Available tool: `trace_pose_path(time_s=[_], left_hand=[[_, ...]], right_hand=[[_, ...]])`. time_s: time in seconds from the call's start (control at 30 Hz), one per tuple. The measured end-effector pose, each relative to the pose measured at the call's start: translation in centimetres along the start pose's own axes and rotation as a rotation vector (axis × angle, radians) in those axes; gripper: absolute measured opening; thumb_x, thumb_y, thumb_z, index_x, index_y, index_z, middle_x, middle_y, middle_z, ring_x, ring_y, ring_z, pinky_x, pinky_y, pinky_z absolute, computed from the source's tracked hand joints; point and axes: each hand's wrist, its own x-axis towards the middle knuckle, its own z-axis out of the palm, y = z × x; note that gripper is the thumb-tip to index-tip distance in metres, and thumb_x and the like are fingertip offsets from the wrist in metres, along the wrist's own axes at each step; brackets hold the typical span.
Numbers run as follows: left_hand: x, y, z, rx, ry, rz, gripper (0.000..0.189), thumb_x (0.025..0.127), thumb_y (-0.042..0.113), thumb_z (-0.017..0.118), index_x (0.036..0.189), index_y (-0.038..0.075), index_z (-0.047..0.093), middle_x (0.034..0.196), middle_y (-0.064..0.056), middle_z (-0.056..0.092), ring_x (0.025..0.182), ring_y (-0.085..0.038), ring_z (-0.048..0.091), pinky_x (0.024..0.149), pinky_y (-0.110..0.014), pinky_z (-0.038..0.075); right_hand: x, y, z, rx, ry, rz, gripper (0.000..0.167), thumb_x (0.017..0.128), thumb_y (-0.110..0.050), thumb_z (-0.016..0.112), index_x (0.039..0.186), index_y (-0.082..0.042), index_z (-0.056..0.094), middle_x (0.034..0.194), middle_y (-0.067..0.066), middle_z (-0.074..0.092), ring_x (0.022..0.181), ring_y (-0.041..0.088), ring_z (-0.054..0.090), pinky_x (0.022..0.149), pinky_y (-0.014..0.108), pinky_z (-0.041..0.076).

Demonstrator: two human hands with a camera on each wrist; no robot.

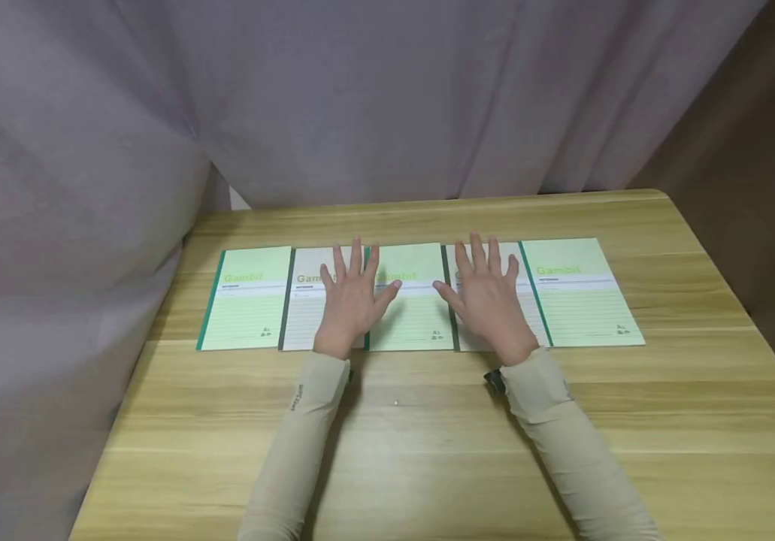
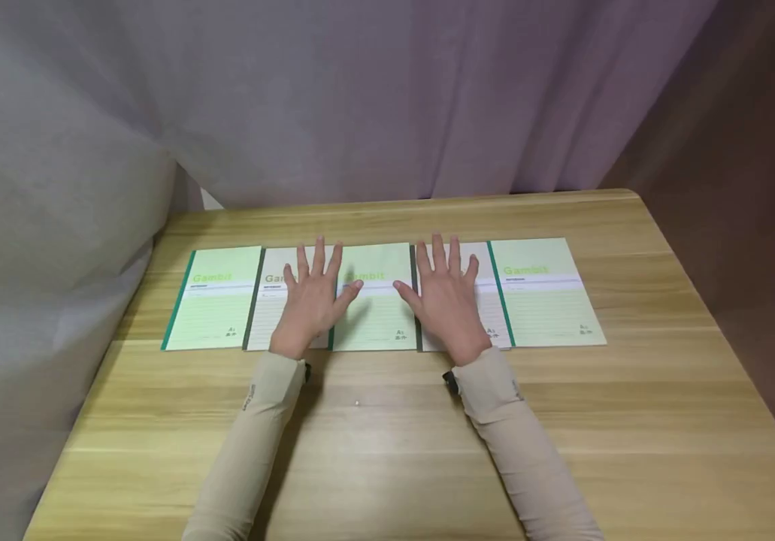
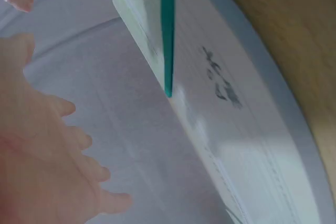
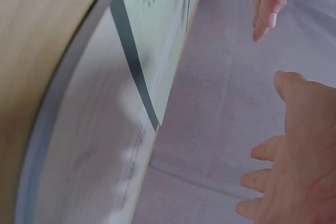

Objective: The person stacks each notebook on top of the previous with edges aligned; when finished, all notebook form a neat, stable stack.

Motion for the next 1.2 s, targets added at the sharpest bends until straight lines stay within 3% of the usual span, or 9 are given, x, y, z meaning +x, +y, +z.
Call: trace_pose_path(time_s=[0.43, 0.7, 1.2], left_hand=[[0.9, 2.8, -0.1, -0.021, -0.009, 0.065, 0.081, 0.102, 0.064, 0.037, 0.164, 0.018, 0.012, 0.169, -0.014, -0.005, 0.15, -0.044, -0.013, 0.114, -0.071, 0.003], [1.2, 4.4, -0.2, -0.004, 0.003, 0.1, 0.081, 0.102, 0.065, 0.034, 0.164, 0.018, 0.012, 0.168, -0.014, -0.003, 0.15, -0.048, -0.007, 0.115, -0.07, 0.006], [2.0, 8.1, 0.9, -0.087, 0.008, 0.148, 0.081, 0.102, 0.064, 0.036, 0.164, 0.017, 0.013, 0.169, -0.014, -0.002, 0.15, -0.046, -0.008, 0.114, -0.072, 0.008]], right_hand=[[-1.1, 2.2, -2.8, 0.0, 0.026, 0.076, 0.079, 0.105, -0.052, 0.044, 0.158, 0.002, 0.024, 0.164, 0.028, 0.012, 0.149, 0.052, 0.006, 0.109, 0.077, 0.007], [-2.1, 3.1, -4.4, 0.004, 0.023, 0.115, 0.082, 0.104, -0.056, 0.041, 0.158, 0.002, 0.021, 0.165, 0.027, 0.007, 0.149, 0.05, 0.002, 0.109, 0.076, 0.004], [-3.2, 5.9, -5.5, 0.033, 0.079, 0.172, 0.08, 0.105, -0.054, 0.039, 0.158, 0.003, 0.02, 0.163, 0.03, 0.008, 0.149, 0.052, -0.002, 0.106, 0.079, -0.002]])
